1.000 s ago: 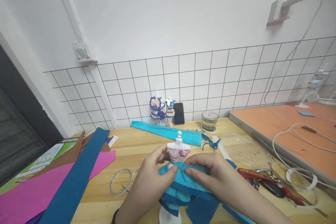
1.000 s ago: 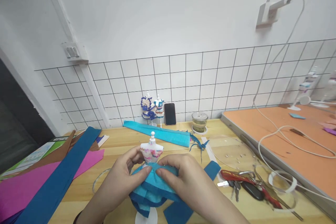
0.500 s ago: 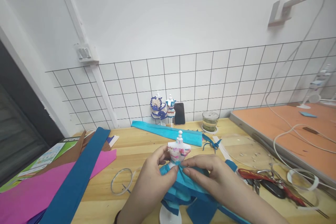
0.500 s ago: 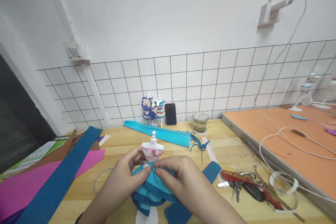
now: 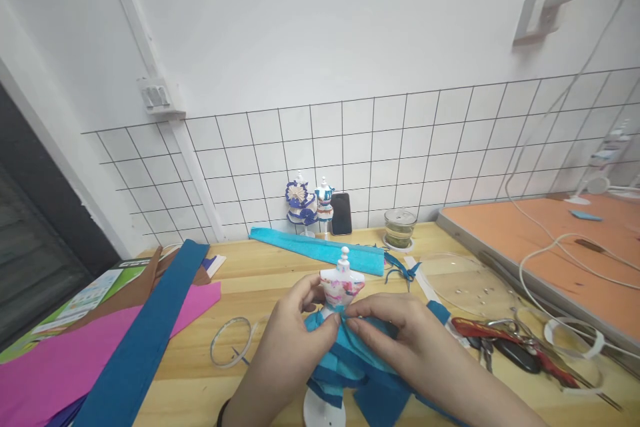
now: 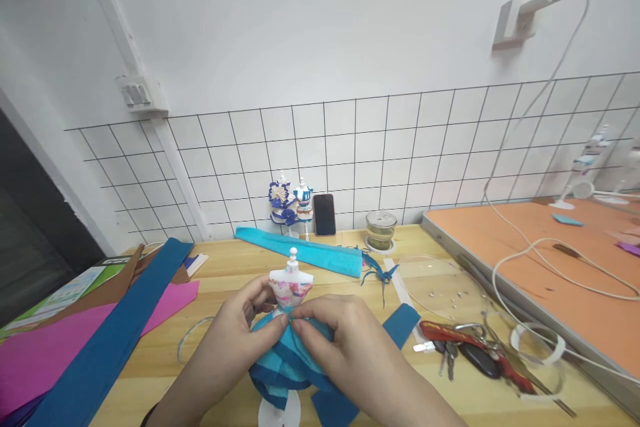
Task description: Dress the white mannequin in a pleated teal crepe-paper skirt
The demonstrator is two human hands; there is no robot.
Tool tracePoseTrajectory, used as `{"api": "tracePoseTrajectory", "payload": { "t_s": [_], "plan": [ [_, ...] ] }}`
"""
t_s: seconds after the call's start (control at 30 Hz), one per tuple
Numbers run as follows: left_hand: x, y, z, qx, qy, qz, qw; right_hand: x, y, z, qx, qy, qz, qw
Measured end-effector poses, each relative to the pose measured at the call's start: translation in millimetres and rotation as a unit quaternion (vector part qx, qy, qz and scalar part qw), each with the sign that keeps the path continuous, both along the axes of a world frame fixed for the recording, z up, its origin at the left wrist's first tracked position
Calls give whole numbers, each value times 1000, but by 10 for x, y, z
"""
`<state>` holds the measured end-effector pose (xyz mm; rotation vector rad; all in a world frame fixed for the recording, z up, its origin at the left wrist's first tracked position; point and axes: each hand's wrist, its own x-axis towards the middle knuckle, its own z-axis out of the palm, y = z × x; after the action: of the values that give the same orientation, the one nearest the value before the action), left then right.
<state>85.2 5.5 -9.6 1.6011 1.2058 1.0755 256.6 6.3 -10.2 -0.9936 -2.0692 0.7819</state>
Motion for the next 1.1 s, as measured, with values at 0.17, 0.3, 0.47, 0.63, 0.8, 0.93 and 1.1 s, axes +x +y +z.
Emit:
{"api": "tracePoseTrajectory", "payload": {
  "t_s": [0.17,0.3,0.47,0.63,0.8,0.93,1.1],
  "plan": [
    [8,-8,12,8,4,1,1000,-4,5,23,7,3,7,1000],
    [-7,-11,5,9,11,3,1000,-14,5,3,-13,4,-10,1000],
    [-3,-21,-8,3,21,7,1000,-20,34,-37,-54,17,-62,996],
    [11,-19,-19,0,18,14,1000,-21,76,-79,-96,16,-102,990],
    [5,-34,-28,-1,29,7,1000,-22,120,-128,-120,43,-91,988],
    [6,-44,-18,1,42,5,999,-26,114,-119,-129,68,-82,986],
    [36,-45,20,1,41,8,999,-46,67,-83,-127,43,-107,985]
  ]
}}
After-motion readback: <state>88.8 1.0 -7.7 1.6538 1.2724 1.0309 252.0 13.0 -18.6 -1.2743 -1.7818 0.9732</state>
